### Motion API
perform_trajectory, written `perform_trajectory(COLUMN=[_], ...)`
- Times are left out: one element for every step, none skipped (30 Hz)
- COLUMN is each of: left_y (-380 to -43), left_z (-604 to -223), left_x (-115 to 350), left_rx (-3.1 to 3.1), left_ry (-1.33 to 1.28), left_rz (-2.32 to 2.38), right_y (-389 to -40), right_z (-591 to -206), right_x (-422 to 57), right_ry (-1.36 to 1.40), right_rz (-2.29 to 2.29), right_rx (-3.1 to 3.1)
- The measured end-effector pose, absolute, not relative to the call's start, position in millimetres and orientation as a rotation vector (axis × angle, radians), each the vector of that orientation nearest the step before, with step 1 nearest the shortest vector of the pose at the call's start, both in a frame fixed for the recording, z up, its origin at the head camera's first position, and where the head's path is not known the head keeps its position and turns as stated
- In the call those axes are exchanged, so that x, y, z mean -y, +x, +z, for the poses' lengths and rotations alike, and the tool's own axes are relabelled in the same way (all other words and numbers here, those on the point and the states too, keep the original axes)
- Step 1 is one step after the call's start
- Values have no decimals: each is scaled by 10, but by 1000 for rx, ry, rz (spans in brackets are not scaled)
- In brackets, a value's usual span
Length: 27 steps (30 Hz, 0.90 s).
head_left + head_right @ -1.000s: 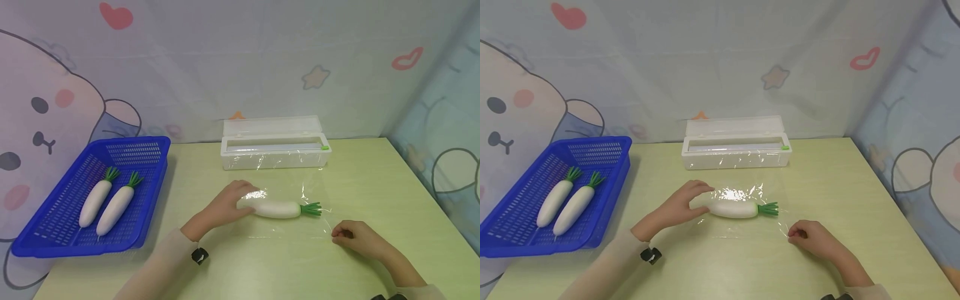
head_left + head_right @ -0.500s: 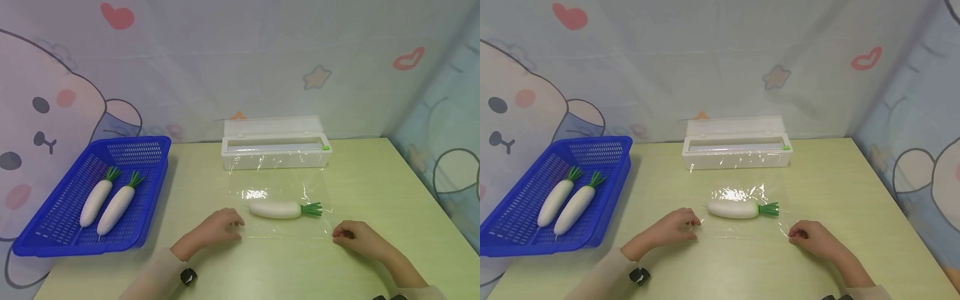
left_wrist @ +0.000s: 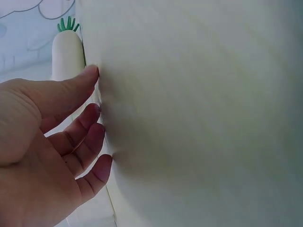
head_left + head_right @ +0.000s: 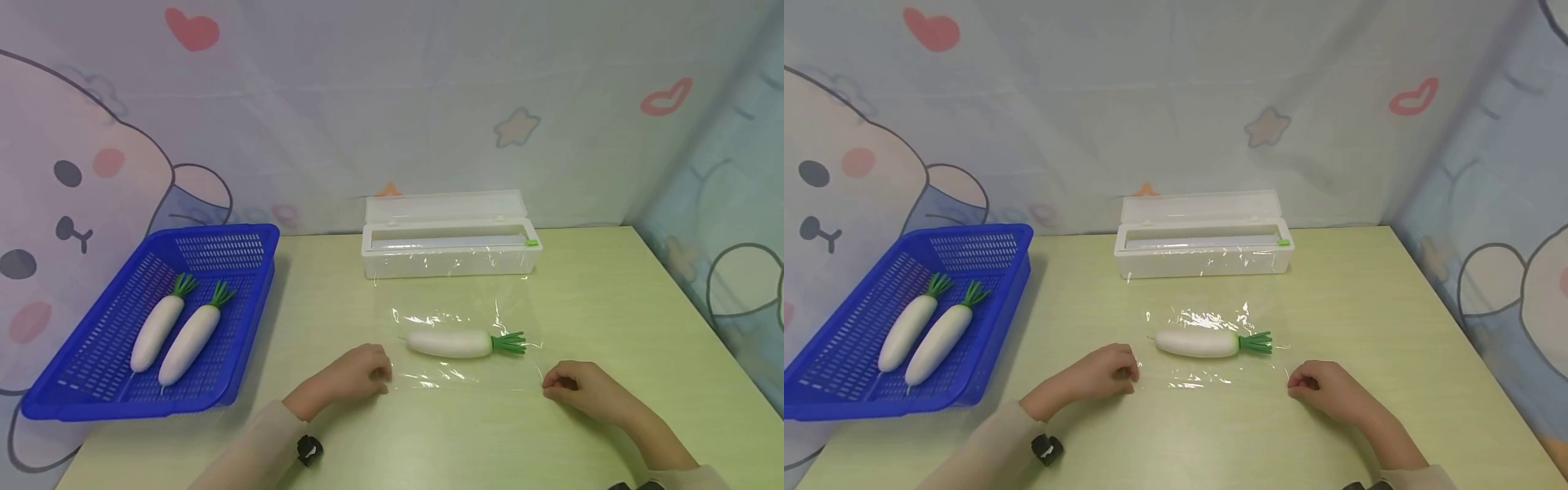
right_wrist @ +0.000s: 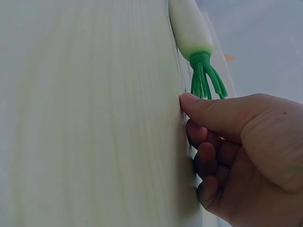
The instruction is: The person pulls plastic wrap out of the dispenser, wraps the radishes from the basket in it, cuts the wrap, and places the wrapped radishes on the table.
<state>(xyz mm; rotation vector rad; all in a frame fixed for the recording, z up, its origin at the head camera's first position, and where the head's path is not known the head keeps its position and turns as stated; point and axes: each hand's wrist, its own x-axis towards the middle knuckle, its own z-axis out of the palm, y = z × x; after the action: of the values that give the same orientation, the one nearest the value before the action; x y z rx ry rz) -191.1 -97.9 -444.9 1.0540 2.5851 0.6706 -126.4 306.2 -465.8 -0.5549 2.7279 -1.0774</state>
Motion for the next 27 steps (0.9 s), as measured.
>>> perform_trajectory(left_y=[-1915, -1920, -1923, -1925, -1926, -1927, -1926, -1925, -1923, -1922, -1920, -1921, -1920, -1919, -1919, -1917, -1915, -1913, -1910, -1908, -1908, -1907, -1909, -1910, -1911, -1912, -1913], left_z=[-4454, -4460, -4465, -4469, -4470, -4472, -4475, -4476, -4478, -4482, -4483, -4491, -4495, -4497, -4500, -4499, -4498, -4498, -4493, -4489, -4486, -4485, -4485, -4483, -4482, -4479, -4476], left_x=[981, 983, 985, 987, 987, 987, 988, 988, 987, 985, 984, 984, 981, 978, 976, 975, 975, 976, 976, 977, 980, 982, 986, 989, 992, 995, 998], left_rx=[-2588, -2590, -2596, -2602, -2610, -2616, -2623, -2631, -2639, -2647, -2654, -2664, -2673, -2680, -2684, -2687, -2687, -2684, -2679, -2674, -2667, -2661, -2655, -2651, -2649, -2647, -2648], left_ry=[1069, 1086, 1108, 1125, 1141, 1156, 1176, 1194, 1214, 1232, 1249, 1269, 1282, 1291, 1295, 1291, 1279, 1264, 1243, 1223, 1204, 1186, 1171, 1161, 1153, 1146, 1140], left_rz=[666, 661, 653, 639, 624, 612, 601, 586, 571, 553, 535, 512, 491, 471, 457, 448, 444, 449, 458, 468, 487, 504, 523, 546, 567, 589, 611], right_y=[-1264, -1265, -1266, -1268, -1270, -1271, -1274, -1278, -1280, -1282, -1284, -1286, -1287, -1286, -1286, -1287, -1287, -1287, -1287, -1286, -1287, -1286, -1283, -1283, -1282, -1282, -1283], right_z=[-4658, -4658, -4659, -4660, -4661, -4662, -4663, -4665, -4665, -4665, -4663, -4660, -4653, -4645, -4639, -4634, -4630, -4628, -4629, -4633, -4639, -4642, -4645, -4648, -4650, -4652, -4651], right_x=[-3061, -3060, -3059, -3058, -3056, -3054, -3051, -3048, -3043, -3037, -3032, -3024, -3017, -3011, -3005, -3001, -2997, -2994, -2993, -2994, -2996, -2999, -3003, -3009, -3013, -3018, -3022], right_ry=[-557, -561, -565, -572, -579, -586, -590, -598, -600, -603, -602, -600, -598, -595, -589, -589, -589, -589, -590, -588, -589, -590, -593, -601, -618, -641, -665], right_rz=[-1078, -1074, -1070, -1060, -1048, -1036, -1020, -1002, -982, -961, -942, -921, -902, -887, -872, -860, -852, -846, -843, -837, -836, -841, -852, -863, -875, -886, -897], right_rx=[-2728, -2730, -2730, -2737, -2744, -2751, -2760, -2770, -2778, -2788, -2794, -2800, -2805, -2807, -2810, -2815, -2818, -2822, -2825, -2834, -2845, -2856, -2869, -2886, -2910, -2935, -2961])
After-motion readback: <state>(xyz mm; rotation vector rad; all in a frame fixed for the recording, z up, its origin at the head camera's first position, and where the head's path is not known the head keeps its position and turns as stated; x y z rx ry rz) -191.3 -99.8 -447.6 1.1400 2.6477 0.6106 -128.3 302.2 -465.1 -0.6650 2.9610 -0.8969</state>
